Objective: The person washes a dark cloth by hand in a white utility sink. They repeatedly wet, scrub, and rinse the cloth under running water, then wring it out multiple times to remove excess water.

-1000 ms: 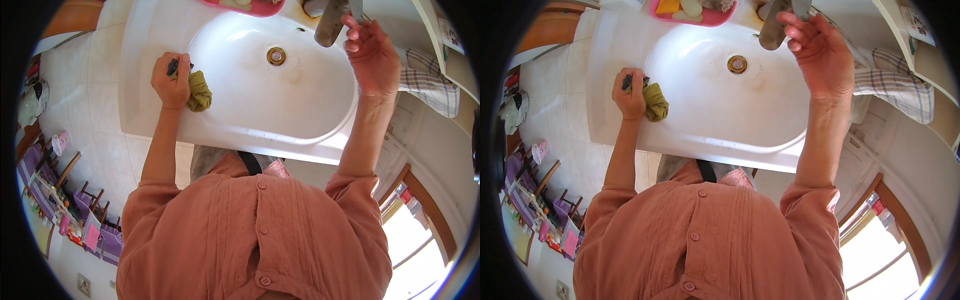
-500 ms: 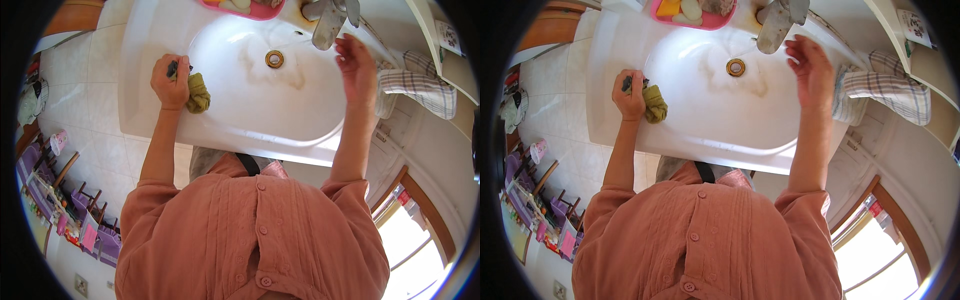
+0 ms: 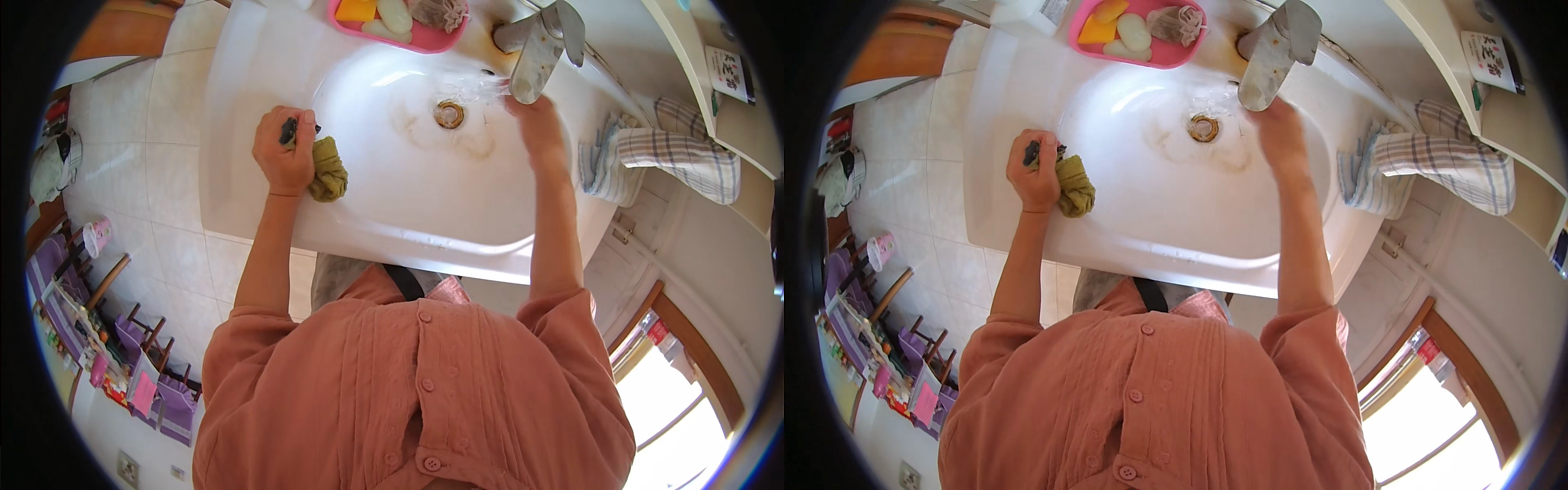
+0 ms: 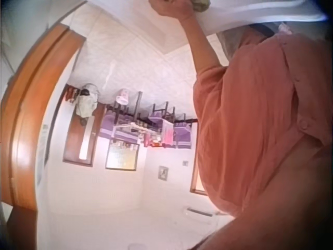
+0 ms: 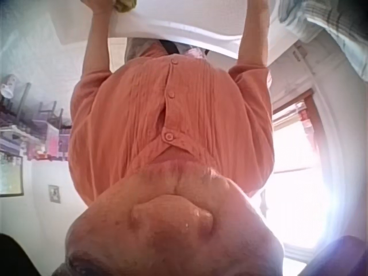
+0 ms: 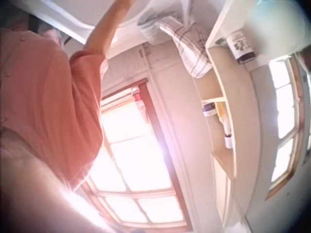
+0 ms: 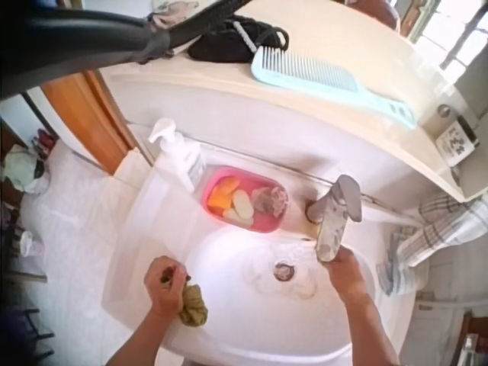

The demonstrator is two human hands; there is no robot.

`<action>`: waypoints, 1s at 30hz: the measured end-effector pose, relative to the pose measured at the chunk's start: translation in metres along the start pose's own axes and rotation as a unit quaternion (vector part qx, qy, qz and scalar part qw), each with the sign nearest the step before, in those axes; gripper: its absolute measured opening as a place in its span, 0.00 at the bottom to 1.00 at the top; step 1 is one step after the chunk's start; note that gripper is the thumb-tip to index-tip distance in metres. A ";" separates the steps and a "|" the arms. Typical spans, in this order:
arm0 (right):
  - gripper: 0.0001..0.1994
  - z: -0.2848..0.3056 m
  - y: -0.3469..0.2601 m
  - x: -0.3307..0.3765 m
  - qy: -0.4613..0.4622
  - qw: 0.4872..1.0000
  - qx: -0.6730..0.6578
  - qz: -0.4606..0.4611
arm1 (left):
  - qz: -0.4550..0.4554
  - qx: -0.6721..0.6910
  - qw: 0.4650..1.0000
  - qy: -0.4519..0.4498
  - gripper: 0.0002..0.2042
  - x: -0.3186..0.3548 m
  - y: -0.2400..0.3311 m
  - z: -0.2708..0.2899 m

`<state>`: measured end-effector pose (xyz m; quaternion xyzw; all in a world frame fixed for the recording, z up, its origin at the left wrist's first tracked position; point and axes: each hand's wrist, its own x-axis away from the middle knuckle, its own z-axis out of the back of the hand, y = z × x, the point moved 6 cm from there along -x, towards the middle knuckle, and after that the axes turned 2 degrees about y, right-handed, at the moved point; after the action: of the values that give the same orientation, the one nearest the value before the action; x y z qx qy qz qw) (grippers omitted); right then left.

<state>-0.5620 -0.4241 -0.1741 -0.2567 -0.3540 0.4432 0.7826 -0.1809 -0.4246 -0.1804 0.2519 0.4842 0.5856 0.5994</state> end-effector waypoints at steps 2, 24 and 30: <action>0.11 0.050 -0.021 0.007 0.118 0.986 -0.079 0.083 | -0.012 -0.012 1.000 0.008 0.07 0.001 0.000 0.001; 0.36 -0.148 0.067 0.015 -0.020 0.910 0.295 0.289 | 0.016 0.037 0.999 0.003 0.06 0.001 -0.005 -0.003; 0.33 -0.186 0.061 0.080 -0.226 0.837 0.260 0.425 | 0.014 0.048 0.999 -0.008 0.05 0.000 -0.009 -0.004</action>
<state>-0.4196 -0.3416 -0.3065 -0.0622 -0.2489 0.8533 0.4539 -0.1804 -0.4271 -0.1898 0.2918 0.5036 0.5679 0.5820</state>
